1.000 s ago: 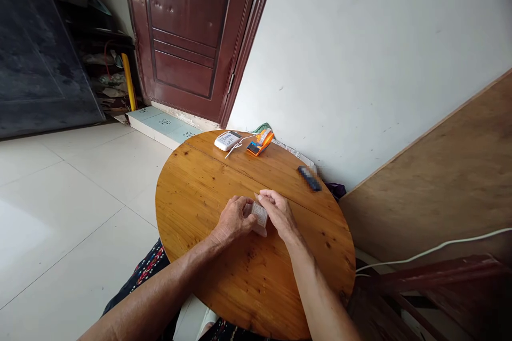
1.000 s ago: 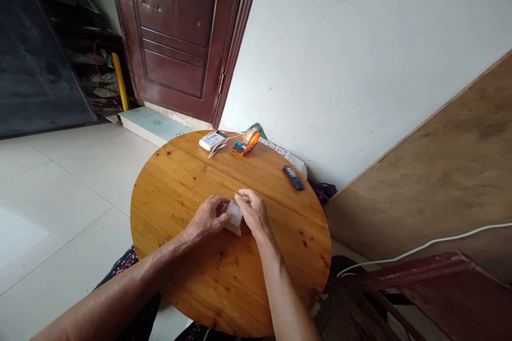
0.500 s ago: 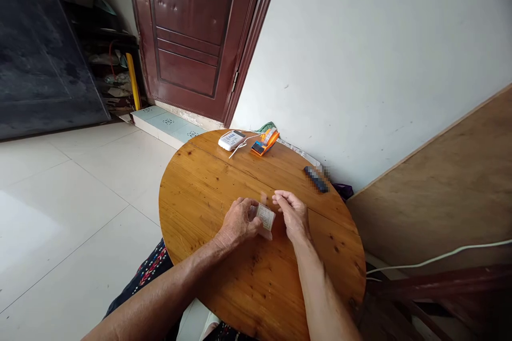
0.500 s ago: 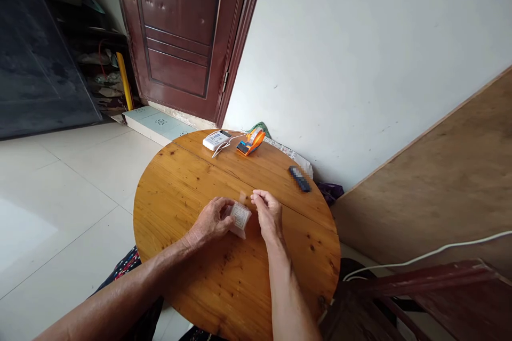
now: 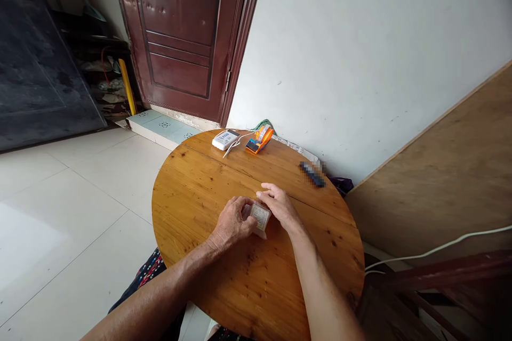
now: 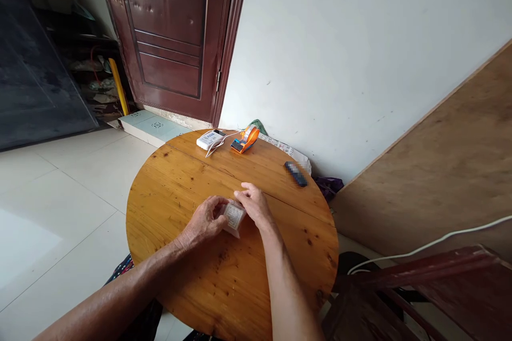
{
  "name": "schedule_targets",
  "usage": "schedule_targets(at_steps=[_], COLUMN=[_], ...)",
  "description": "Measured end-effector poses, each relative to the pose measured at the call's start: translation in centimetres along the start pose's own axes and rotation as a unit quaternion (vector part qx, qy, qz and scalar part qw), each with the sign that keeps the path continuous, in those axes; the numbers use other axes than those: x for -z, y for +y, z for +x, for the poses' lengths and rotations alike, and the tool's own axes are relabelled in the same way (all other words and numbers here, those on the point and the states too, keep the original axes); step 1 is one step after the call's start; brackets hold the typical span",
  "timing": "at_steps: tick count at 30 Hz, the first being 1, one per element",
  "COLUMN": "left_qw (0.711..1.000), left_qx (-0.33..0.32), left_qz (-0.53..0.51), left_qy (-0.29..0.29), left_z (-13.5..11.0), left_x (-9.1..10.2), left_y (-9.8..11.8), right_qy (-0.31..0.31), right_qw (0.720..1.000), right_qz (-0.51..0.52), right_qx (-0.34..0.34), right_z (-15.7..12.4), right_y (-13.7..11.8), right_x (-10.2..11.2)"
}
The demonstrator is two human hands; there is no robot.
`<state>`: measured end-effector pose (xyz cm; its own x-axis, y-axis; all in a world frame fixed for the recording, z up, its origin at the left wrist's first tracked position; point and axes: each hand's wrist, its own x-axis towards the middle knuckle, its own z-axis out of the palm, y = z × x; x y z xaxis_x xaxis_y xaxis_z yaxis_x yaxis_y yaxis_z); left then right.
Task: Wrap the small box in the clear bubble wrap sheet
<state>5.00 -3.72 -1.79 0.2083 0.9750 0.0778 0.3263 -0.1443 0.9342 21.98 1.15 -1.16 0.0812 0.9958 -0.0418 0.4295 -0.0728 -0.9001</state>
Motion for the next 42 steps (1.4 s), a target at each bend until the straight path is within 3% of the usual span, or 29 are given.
schedule_targets(at_steps=[10, 20, 23, 27, 31, 33, 36, 39, 42], left_qw=[1.0, 0.999, 0.994, 0.977, 0.958, 0.952, 0.952, 0.958, 0.966], left_qx=[0.003, 0.009, 0.011, 0.056, 0.089, 0.096, 0.094, 0.073, 0.057], left_qz=[-0.021, -0.039, -0.109, -0.203, -0.272, -0.291, -0.29, -0.277, -0.249], left_qy=[-0.002, -0.002, 0.002, 0.026, 0.024, 0.024, 0.012, -0.021, -0.033], left_z=[0.0, -0.1, -0.2, -0.1, 0.4, 0.6, 0.9, 0.9, 0.8], left_x=[-0.1, -0.2, -0.1, 0.1, 0.2, 0.2, 0.0, -0.4, -0.8], left_y=[-0.2, 0.3, 0.6, 0.8, 0.5, 0.3, 0.0, -0.2, -0.4], right_qy=[0.008, 0.053, 0.089, 0.112, 0.065, 0.088, 0.213, 0.288, 0.249], right_qw=[0.989, 0.995, 0.993, 0.983, 0.979, 0.979, 0.969, 0.95, 0.965], right_qz=[0.149, 0.081, 0.055, 0.033, 0.016, 0.029, 0.074, 0.115, 0.071], right_qx=[-0.013, 0.021, 0.06, 0.14, 0.194, 0.181, 0.096, 0.034, 0.029], right_z=[-1.5, -0.8, 0.6, 2.4, 3.3, 3.4, 2.9, 1.3, -1.1], right_y=[-0.9, -1.1, -2.5, -6.4, -9.1, -8.8, -6.3, -3.0, -1.0], right_x=[0.3, 0.2, 1.2, 3.5, 5.2, 5.6, 6.0, 6.3, 5.4])
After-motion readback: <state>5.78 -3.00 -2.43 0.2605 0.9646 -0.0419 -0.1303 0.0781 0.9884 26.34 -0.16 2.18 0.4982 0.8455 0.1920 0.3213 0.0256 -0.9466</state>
